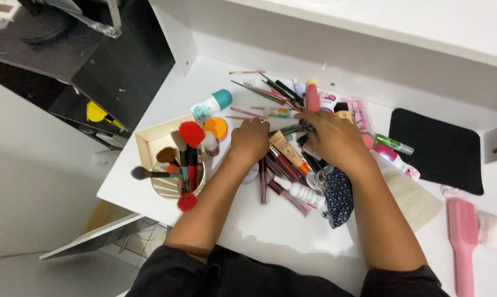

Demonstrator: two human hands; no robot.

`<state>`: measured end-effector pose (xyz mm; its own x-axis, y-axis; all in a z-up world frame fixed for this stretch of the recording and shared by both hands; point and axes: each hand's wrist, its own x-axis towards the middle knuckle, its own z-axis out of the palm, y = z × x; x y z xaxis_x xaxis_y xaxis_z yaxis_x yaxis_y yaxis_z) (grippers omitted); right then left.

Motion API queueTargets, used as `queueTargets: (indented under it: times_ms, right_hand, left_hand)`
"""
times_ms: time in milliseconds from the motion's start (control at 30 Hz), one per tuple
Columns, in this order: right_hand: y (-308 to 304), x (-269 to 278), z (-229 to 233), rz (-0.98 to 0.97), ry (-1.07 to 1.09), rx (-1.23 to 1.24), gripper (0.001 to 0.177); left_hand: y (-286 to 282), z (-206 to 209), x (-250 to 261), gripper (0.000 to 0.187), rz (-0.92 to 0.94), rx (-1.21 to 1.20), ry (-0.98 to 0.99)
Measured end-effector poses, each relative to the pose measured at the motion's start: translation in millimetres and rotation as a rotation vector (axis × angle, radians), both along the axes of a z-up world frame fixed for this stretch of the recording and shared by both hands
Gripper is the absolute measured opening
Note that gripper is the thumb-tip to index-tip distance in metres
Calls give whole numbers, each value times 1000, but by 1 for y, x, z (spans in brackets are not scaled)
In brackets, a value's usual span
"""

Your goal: Cleaning various makeup brushes and cosmetic pencils using a patterned cloth.

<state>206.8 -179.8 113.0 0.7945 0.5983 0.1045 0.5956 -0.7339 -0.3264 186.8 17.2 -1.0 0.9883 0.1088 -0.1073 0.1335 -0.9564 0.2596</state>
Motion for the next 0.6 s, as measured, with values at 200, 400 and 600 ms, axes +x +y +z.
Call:
queueTargets:
  times_ms: [200,400,600]
  right_hand:
    - [47,74,-49,110,-78,-22,54]
    - [108,138,-97,99,-37,-78,56]
    - [151,158,-96,174,-71,-59,71]
  left_hand:
    - [6,-21,7,36,63,82,-304]
    - [4,-48,-1,48,107,169,-501]
    - [6,-24,-6,80,101,133,-300]
